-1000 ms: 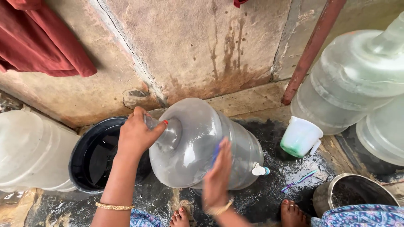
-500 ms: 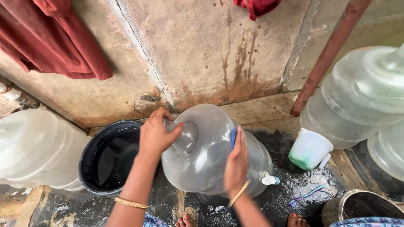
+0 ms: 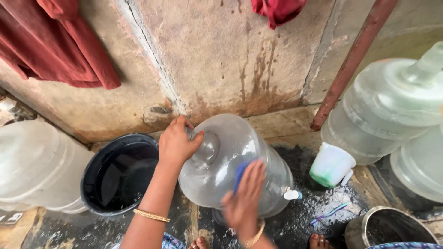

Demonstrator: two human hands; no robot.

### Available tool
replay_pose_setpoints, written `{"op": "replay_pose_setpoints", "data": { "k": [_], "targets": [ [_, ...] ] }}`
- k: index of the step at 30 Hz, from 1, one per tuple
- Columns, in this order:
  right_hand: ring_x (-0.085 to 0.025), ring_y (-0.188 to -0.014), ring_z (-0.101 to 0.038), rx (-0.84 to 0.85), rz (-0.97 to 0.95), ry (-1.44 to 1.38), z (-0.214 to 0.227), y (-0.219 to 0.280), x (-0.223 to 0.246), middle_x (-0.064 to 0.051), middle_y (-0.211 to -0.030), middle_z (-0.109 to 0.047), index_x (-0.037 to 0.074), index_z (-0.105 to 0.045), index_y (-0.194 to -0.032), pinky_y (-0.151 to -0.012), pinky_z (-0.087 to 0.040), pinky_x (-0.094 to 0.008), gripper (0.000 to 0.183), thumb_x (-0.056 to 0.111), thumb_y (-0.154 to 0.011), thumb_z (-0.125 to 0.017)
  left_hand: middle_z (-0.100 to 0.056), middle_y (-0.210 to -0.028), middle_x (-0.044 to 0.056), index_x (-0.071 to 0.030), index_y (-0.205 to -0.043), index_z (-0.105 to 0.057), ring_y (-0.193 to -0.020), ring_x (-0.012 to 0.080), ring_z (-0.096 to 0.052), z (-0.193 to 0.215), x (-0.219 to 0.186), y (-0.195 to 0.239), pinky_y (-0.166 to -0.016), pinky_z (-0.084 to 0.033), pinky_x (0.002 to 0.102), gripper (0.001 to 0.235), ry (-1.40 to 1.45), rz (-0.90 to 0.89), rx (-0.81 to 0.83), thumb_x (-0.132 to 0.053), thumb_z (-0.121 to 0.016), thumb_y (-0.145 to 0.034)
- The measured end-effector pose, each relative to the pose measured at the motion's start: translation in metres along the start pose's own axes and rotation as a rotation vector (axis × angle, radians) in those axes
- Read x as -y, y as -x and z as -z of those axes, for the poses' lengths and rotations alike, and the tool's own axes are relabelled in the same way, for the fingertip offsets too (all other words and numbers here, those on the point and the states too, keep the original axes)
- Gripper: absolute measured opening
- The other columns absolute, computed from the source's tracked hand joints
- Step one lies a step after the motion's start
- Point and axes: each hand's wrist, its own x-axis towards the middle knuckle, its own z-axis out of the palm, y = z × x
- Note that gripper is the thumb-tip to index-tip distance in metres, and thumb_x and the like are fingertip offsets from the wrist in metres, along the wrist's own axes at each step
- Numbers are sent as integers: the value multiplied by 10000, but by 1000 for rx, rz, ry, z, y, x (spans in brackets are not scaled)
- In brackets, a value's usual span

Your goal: Cleaning and scrubbing a large plastic water jug with a cloth and soapy water.

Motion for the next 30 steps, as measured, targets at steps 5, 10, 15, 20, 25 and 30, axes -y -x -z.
{"op": "replay_pose_setpoints", "data": {
  "k": [5,10,15,20,25,30],
  "targets": [
    [-544,-1520,-30,136,236,185,-25,73,12,-368,-1630,-41,-118,-46,-1577,-1237,-45,-590,951,654,-1041,-193,-703,-1003,116,-113,-936,-631,-951,358,-686,-3,13,-8,-795,-531,482,380,-1,-42,14,-386,-801,-734],
    [-493,-1581,43,-42,75,56,-8,16,-14,-330,-1694,59,-63,30,-1620,-1302,7,-601,866,595,-1090,-162,-699,-1015,132,-101,-953,-626,-951,368,-681,-2,4,-1,-800,-534,477,392,44,-135,70,-386,-800,-749],
    [-440,-1589,19,-15,144,89,-21,60,-28,-313,-1697,53,-65,23,-1608,-1303,-10,-571,839,573,-1111,-200,-701,-1015,131,-104,-936,-625,-936,372,-685,-1,2,-5,-783,-526,495,391,-21,20,12,-379,-805,-724],
    [-456,-1571,-6,139,-47,15,10,26,8,-307,-1675,-13,-65,-91,-1595,-1239,-43,-578,895,604,-1021,-244,-698,-975,152,-106,-961,-627,-931,372,-686,4,15,-4,-787,-530,485,398,-10,-56,54,-388,-804,-743],
    [-488,-1588,17,62,-34,-76,-5,54,-18,-354,-1685,21,-99,-58,-1600,-1261,-24,-615,845,564,-1095,-206,-717,-989,127,-112,-935,-642,-934,368,-689,-4,13,-3,-786,-528,491,377,11,-47,-21,-386,-800,-730],
    [-432,-1603,40,-99,-114,-76,-32,66,-60,-276,-1719,18,-68,-23,-1597,-1296,73,-578,763,515,-1120,-143,-714,-973,142,-119,-932,-664,-931,358,-687,4,31,-8,-798,-534,468,394,2,-127,66,-397,-826,-705]
  ]
}}
